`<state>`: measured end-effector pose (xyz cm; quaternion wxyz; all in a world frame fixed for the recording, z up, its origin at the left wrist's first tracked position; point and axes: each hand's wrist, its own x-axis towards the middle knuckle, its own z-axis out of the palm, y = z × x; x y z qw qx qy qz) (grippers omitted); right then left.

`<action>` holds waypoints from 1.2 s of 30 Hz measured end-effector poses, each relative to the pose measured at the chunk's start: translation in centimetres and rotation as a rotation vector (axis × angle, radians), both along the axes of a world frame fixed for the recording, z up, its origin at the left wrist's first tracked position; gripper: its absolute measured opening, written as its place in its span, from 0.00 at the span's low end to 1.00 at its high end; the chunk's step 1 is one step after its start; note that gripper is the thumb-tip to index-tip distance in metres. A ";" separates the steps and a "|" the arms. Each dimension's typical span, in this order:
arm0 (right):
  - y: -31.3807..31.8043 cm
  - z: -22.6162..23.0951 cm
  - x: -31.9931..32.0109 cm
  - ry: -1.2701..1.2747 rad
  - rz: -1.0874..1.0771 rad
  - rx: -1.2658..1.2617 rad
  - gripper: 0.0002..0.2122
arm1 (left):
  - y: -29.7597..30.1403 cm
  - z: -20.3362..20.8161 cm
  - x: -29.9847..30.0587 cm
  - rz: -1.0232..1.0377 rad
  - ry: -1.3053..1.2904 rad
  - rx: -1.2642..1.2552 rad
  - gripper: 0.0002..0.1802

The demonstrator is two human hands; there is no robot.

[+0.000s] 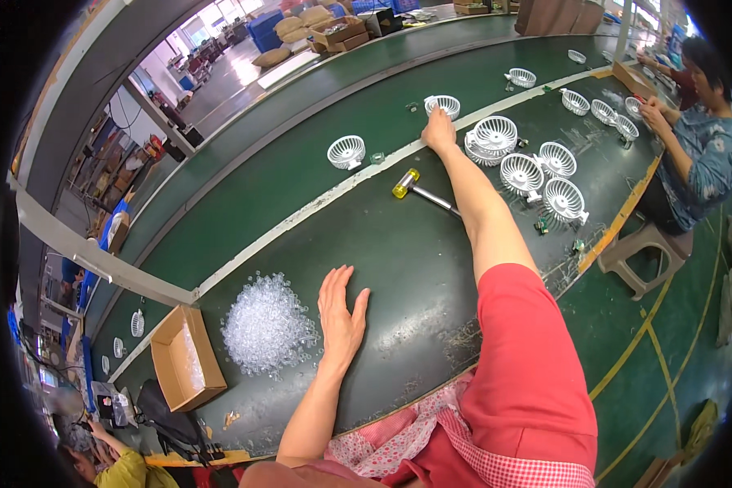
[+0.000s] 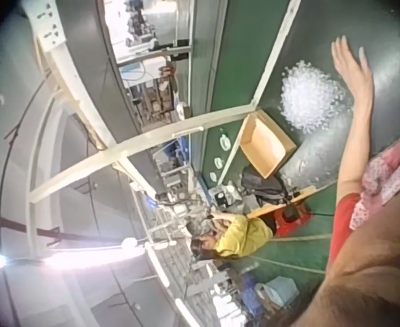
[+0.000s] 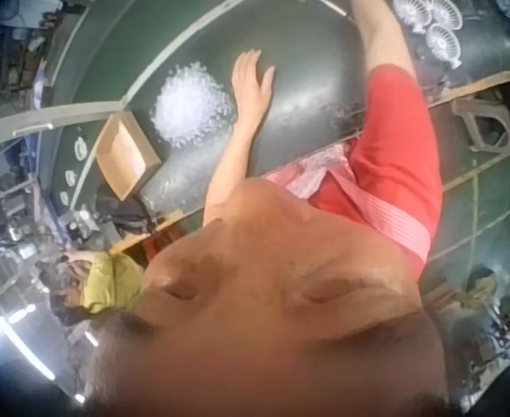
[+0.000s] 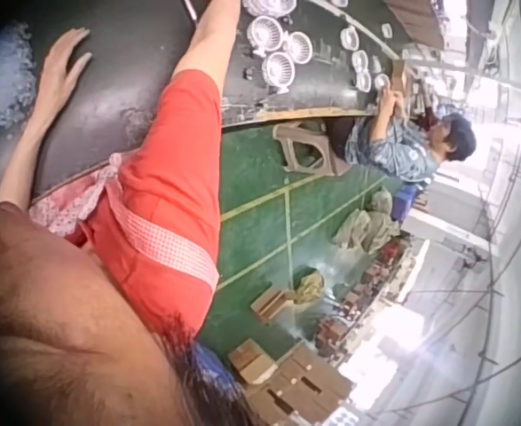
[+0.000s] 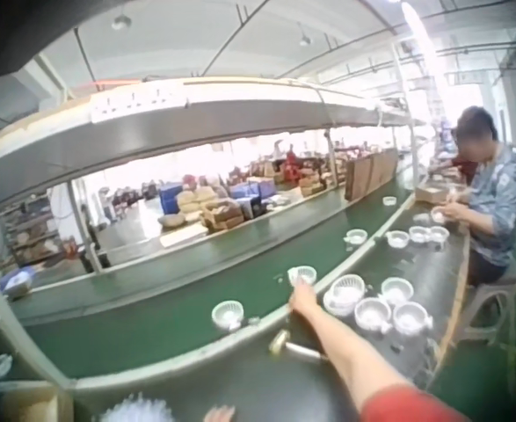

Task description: Assembling small metal components into white plastic fan-like housings on an electronics production line.

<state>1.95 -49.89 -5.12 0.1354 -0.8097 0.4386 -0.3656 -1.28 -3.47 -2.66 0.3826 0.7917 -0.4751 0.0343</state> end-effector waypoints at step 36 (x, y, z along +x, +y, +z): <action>29.3 4.1 -10.0 -0.175 1.038 0.084 0.16 | 0.5 0.6 0.5 -0.180 -0.267 -0.113 0.18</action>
